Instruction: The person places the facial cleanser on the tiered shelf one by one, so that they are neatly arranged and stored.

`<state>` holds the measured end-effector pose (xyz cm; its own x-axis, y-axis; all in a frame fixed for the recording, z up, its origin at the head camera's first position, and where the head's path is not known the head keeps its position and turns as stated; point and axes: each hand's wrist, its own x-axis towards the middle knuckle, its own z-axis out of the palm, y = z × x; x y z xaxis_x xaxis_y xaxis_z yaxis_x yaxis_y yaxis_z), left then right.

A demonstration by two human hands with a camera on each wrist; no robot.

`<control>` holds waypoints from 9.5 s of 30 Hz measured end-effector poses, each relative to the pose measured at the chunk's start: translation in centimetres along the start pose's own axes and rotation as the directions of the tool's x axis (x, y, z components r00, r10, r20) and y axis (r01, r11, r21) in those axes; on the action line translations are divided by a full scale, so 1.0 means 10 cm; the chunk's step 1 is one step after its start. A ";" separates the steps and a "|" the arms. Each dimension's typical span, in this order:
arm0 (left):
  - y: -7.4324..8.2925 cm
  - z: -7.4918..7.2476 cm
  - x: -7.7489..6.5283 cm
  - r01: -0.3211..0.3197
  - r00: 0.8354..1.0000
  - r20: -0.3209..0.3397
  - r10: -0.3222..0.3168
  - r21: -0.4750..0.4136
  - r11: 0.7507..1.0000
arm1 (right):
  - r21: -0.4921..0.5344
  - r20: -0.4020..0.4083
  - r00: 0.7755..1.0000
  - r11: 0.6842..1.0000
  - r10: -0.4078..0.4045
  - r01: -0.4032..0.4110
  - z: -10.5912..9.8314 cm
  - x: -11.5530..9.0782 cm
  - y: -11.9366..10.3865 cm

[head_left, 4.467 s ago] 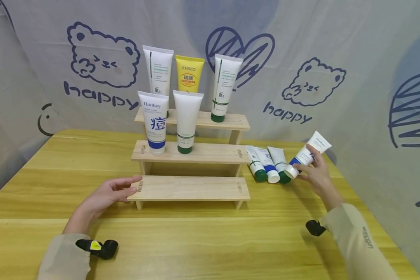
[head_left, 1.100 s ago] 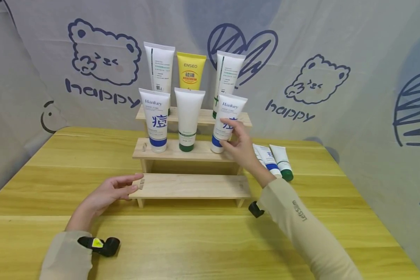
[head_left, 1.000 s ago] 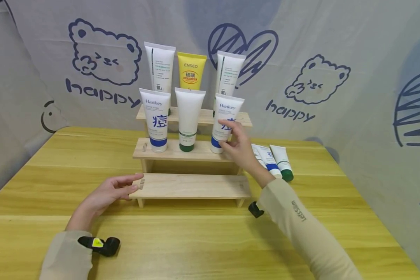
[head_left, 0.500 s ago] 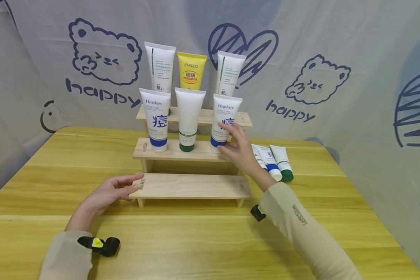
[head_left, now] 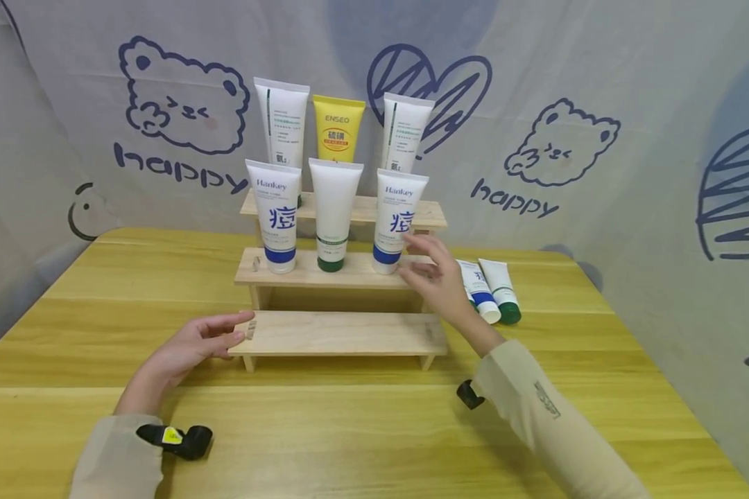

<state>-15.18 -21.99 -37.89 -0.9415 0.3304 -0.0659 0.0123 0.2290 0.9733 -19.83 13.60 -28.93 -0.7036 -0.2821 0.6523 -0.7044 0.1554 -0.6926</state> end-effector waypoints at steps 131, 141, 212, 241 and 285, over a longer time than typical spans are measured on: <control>0.00 0.00 0.01 0.002 1.000 -0.008 -0.003 -0.003 1.000 | -0.240 -0.098 0.482 0.449 0.871 -0.861 -1.59 -0.60 1.20; -0.01 0.00 0.02 -0.004 1.000 -0.007 0.004 0.003 1.000 | -0.130 -0.163 0.474 0.457 0.866 -0.880 -1.59 -0.61 1.22; -0.01 0.01 0.00 0.018 1.000 -0.013 -0.018 0.009 1.000 | 0.202 -0.058 0.756 0.749 0.652 -0.631 -1.17 -0.70 0.52; -0.01 0.01 0.01 0.009 1.000 -0.010 -0.009 0.001 1.000 | 0.343 -0.051 0.898 0.852 0.438 -0.396 -0.69 -0.63 0.03; -0.03 -0.01 -0.01 0.020 1.000 -0.024 -0.020 -0.012 1.000 | 0.367 0.044 0.946 0.875 0.322 -0.315 0.21 -0.48 -0.30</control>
<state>-15.12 -22.18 -38.20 -0.9494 0.3036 -0.0800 -0.0104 0.2242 0.9745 -14.16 12.50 -30.61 -0.8880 -0.2586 0.3803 -0.3604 -0.1226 -0.9247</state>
